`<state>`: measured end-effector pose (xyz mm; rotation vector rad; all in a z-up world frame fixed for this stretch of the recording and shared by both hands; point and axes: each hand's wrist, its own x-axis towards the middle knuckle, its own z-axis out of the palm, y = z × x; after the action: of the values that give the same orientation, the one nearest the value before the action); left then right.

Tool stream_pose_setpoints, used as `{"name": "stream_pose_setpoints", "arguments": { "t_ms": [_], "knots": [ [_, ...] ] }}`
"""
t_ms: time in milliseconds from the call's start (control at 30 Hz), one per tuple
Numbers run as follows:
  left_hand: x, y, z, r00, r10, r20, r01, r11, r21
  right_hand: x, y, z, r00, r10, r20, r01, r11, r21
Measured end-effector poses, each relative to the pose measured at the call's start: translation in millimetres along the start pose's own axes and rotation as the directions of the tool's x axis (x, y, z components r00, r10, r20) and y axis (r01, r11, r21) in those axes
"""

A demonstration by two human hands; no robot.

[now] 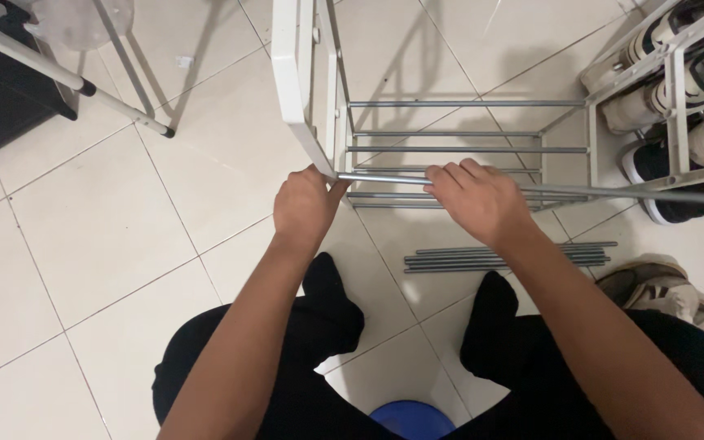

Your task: The person assembles a metal shoe rack by inserting horizontal metal rods into the side frames. They pick up rods from the floor and fit them into slots on both sides of the rack, working from the bottom upward.

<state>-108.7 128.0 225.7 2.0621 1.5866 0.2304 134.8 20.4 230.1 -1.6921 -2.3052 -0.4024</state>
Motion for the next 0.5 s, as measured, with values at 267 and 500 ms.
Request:
{"name": "stream_pose_setpoints", "arguments": {
  "t_ms": [267, 500],
  "knots": [
    [3, -6, 5, 0.998, -0.008, 0.057, 0.007, 1.0, 0.021, 2, 5, 15, 1.0, 0.013, -0.009, -0.012, 0.993, 0.119],
    [8, -13, 9, 0.997, 0.007, 0.079, -0.014, 0.996, 0.092, 13, 9, 23, 0.902, 0.165, 0.398, -0.306, 0.896, 0.322]
  ]
}}
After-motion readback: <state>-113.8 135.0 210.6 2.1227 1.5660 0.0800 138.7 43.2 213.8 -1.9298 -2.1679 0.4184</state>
